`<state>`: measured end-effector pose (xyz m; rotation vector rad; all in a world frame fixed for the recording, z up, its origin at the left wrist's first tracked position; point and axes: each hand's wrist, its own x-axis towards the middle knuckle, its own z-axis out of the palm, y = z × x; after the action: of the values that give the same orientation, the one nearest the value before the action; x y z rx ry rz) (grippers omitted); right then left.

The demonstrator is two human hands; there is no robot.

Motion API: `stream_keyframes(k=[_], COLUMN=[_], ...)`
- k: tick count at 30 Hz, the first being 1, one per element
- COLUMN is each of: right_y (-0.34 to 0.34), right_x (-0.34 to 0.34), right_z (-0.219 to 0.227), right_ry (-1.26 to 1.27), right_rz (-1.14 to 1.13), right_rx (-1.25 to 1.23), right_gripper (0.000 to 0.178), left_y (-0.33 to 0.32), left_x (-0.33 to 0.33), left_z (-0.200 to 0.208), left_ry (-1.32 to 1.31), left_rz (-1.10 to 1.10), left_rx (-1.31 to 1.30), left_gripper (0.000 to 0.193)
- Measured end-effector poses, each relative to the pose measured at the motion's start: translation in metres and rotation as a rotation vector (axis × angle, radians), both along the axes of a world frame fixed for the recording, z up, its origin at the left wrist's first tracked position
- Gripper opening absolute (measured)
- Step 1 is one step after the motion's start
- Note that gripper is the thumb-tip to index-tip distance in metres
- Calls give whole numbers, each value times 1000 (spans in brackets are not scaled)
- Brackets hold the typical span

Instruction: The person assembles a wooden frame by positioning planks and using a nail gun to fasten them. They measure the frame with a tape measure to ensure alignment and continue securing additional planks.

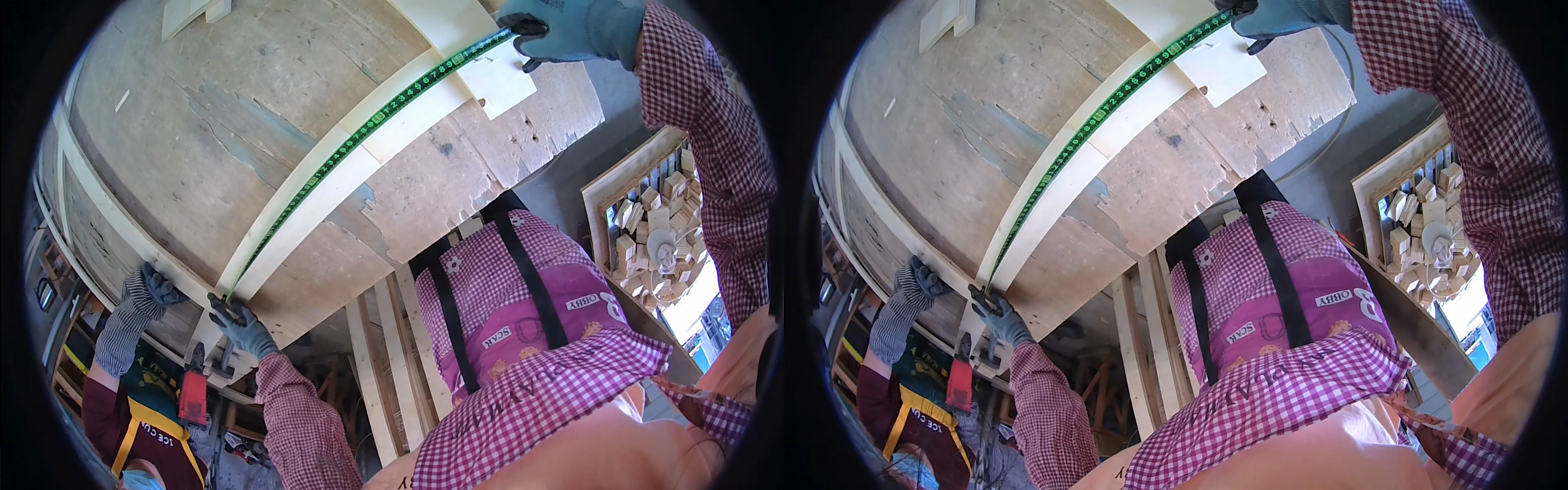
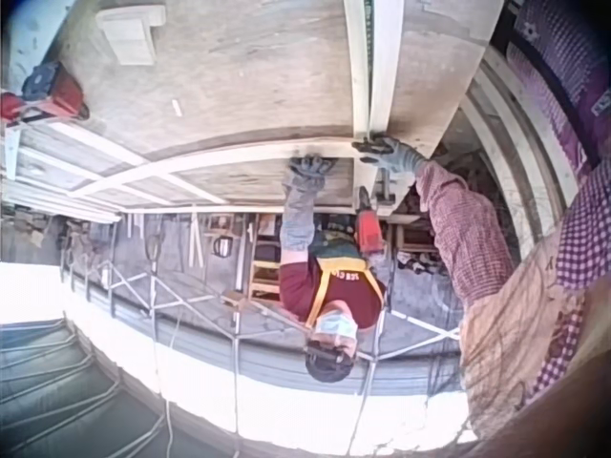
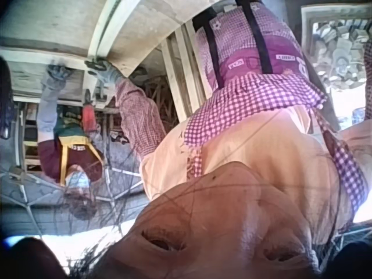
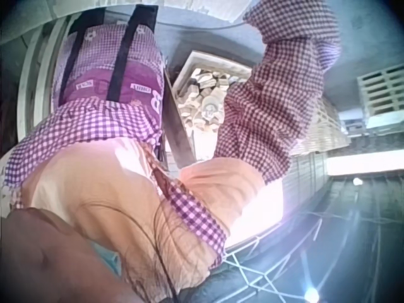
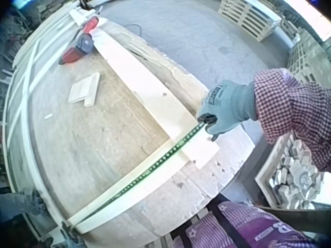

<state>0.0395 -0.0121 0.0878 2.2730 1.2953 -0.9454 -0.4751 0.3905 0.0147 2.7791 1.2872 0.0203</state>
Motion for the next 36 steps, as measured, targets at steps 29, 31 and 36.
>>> stream_keyframes(k=[29, 31, 36], right_y=[-29, -74, -31], right_x=[29, 23, -9], right_z=[56, 84, 98], right_ry=[299, 309, 538], right_rz=[-240, -570, -336], right_rx=[276, 267, 322], right_gripper=[27, 25, 33], left_y=[-24, -29, -36], left_x=[17, 14, 12], left_z=[-34, -40, -13], left_ry=[-494, -405, -377], left_rz=[725, 760, 804], left_rx=[-8, 59, 42], left_gripper=[106, 110, 114])
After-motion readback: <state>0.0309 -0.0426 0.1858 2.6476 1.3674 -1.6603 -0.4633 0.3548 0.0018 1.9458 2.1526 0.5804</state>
